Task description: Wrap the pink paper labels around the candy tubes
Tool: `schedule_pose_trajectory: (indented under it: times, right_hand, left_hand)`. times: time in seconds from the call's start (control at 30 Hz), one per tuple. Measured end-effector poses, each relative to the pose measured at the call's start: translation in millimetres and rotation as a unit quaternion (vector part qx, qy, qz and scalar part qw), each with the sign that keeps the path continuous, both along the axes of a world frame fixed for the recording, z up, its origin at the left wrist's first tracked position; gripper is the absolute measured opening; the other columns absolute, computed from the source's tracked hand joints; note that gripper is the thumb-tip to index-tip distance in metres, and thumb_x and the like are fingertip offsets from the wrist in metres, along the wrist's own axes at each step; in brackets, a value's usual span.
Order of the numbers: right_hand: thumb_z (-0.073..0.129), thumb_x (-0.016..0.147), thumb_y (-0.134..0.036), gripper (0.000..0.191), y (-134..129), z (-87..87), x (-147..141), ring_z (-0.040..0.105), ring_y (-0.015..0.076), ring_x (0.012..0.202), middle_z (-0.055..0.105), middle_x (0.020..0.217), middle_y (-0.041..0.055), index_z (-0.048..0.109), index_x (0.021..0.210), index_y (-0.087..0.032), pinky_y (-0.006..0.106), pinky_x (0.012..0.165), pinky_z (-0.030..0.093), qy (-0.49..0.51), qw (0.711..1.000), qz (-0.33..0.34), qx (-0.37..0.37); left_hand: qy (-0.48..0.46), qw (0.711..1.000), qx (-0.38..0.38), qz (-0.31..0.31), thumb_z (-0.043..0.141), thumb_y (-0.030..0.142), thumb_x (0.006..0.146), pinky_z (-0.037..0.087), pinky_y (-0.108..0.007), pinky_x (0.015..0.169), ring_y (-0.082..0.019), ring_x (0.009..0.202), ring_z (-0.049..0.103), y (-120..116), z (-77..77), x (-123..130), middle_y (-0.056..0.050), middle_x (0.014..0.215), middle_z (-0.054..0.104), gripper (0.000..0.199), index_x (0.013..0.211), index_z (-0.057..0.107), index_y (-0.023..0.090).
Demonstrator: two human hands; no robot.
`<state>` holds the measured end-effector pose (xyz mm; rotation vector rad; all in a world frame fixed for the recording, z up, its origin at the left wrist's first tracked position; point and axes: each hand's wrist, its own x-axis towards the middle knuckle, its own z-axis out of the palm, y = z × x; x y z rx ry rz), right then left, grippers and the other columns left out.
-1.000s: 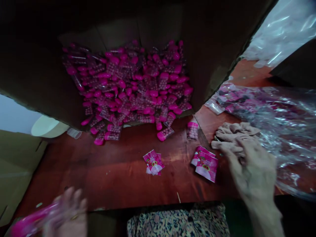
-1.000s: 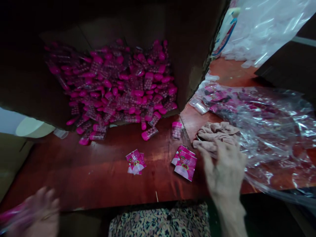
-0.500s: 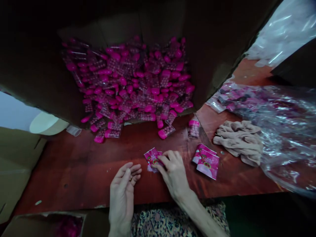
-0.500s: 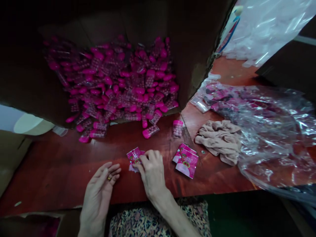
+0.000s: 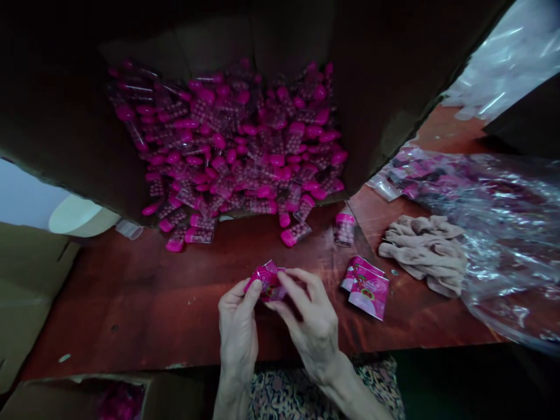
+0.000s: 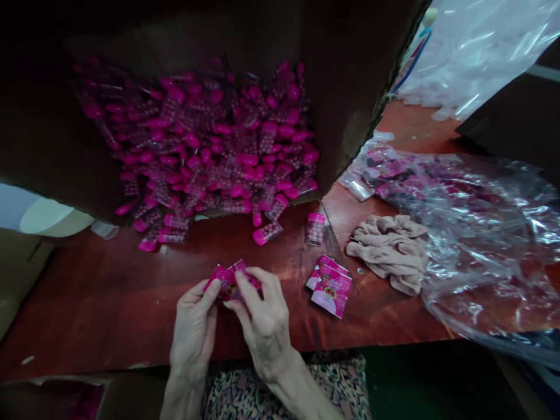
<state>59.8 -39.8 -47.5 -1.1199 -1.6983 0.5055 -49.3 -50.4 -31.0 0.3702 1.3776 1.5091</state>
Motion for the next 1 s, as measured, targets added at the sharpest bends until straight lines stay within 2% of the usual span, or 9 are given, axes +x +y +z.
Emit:
schedule_pose_trajectory:
  times: [0.1, 0.17, 0.3, 0.43, 0.53, 0.63, 0.73, 0.83, 1.0]
  right_hand:
    - [0.062, 0.08, -0.016, 0.008, 0, 3.8, 2, 0.06, 0.0139, 0.067, 0.064, 0.077, 0.0019, 0.064, 0.088, -0.016, 0.022, 0.062, 0.049, 0.111, 0.979, 0.036, -0.168]
    - [0.058, 0.082, -0.017, 0.011, 0, 5.8, 3, 0.056, 0.0111, 0.056, 0.06, 0.064, -0.0023, 0.061, 0.072, -0.017, 0.019, 0.053, 0.045, 0.138, 0.963, 0.072, -0.218]
    - [0.048, 0.088, -0.021, 0.024, -4, 10.5, 1, 0.05, 0.0101, 0.051, 0.052, 0.058, -0.0024, 0.057, 0.067, -0.016, 0.02, 0.048, 0.04, 0.12, 0.972, 0.076, -0.189]
    - [0.042, 0.091, -0.024, 0.034, -2, 17.6, 2, 0.05, 0.0108, 0.05, 0.051, 0.055, -0.0012, 0.054, 0.06, -0.016, 0.021, 0.049, 0.04, 0.065, 0.984, 0.087, -0.143]
    - [0.037, 0.093, -0.025, 0.032, 15, 22.8, 5, 0.057, 0.0132, 0.059, 0.061, 0.066, 0.0025, 0.062, 0.074, -0.016, 0.022, 0.057, 0.047, 0.017, 0.987, 0.089, -0.135]
    - [0.036, 0.092, -0.024, 0.03, 45, 21.7, 5, 0.061, 0.0195, 0.073, 0.065, 0.086, 0.0104, 0.059, 0.109, -0.013, 0.031, 0.066, 0.05, -0.128, 0.98, -0.024, -0.152]
    - [0.044, 0.082, -0.011, 0.038, 69, 14.3, 4, 0.056, 0.0299, 0.087, 0.059, 0.101, 0.0205, 0.054, 0.119, -0.009, 0.043, 0.073, 0.047, -0.341, 0.924, -0.108, -0.131]
    - [0.046, 0.074, -0.002, 0.047, 74, 8.2, 9, 0.049, 0.0361, 0.097, 0.054, 0.111, 0.0255, 0.053, 0.12, -0.005, 0.048, 0.076, 0.044, -0.425, 0.895, -0.087, -0.103]
    - [0.04, 0.08, -0.005, 0.029, 69, 4.9, 26, 0.042, 0.0329, 0.107, 0.05, 0.12, 0.0181, 0.057, 0.102, -0.013, 0.049, 0.084, 0.042, -0.382, 0.922, -0.034, -0.041]
  left_hand:
    - [-0.026, 0.999, 0.004, 0.022, 0.079, 0.024, 0.054, 0.049, -0.02, 0.063, -0.01, 0.06, 0.06, 5, 5.9, 5, -0.003, 0.064, 0.071, 0.016, 0.065, 0.072, 0.015]
    - [-0.032, 0.999, 0.001, 0.031, 0.08, 0.023, 0.051, 0.049, -0.02, 0.062, -0.01, 0.058, 0.059, 4, 6.7, 6, -0.003, 0.062, 0.071, 0.017, 0.063, 0.072, 0.015]
    - [-0.06, 0.997, -0.013, 0.051, 0.083, 0.023, 0.046, 0.048, -0.019, 0.055, -0.008, 0.051, 0.056, 2, 3.6, 7, -0.001, 0.055, 0.067, 0.02, 0.057, 0.069, 0.013]
    - [-0.099, 0.994, -0.012, 0.041, 0.081, 0.026, 0.051, 0.046, -0.018, 0.052, -0.008, 0.051, 0.055, 4, 0.6, 5, -0.001, 0.058, 0.067, 0.02, 0.061, 0.07, 0.013]
    - [-0.119, 0.99, -0.017, 0.079, 0.082, 0.027, 0.049, 0.047, -0.018, 0.053, -0.008, 0.051, 0.058, 7, -0.5, -2, -0.001, 0.058, 0.068, 0.023, 0.061, 0.069, 0.013]
    - [-0.125, 0.983, -0.027, 0.131, 0.083, 0.025, 0.047, 0.048, -0.018, 0.054, -0.008, 0.052, 0.059, 9, -2.0, -11, 0.001, 0.059, 0.068, 0.024, 0.063, 0.069, 0.015]
    - [-0.141, 0.979, -0.029, 0.147, 0.083, 0.025, 0.049, 0.046, -0.015, 0.049, -0.006, 0.05, 0.058, 11, -2.7, -17, 0.003, 0.058, 0.067, 0.023, 0.063, 0.068, 0.016]
    - [-0.164, 0.974, -0.035, 0.149, 0.083, 0.025, 0.05, 0.037, -0.012, 0.039, -0.003, 0.044, 0.054, 13, -1.1, -19, 0.005, 0.054, 0.065, 0.023, 0.063, 0.067, 0.016]
    - [-0.191, 0.97, -0.029, 0.15, 0.081, 0.024, 0.054, 0.035, -0.012, 0.036, -0.003, 0.044, 0.054, 19, 3.0, -16, 0.004, 0.055, 0.065, 0.02, 0.065, 0.067, 0.014]
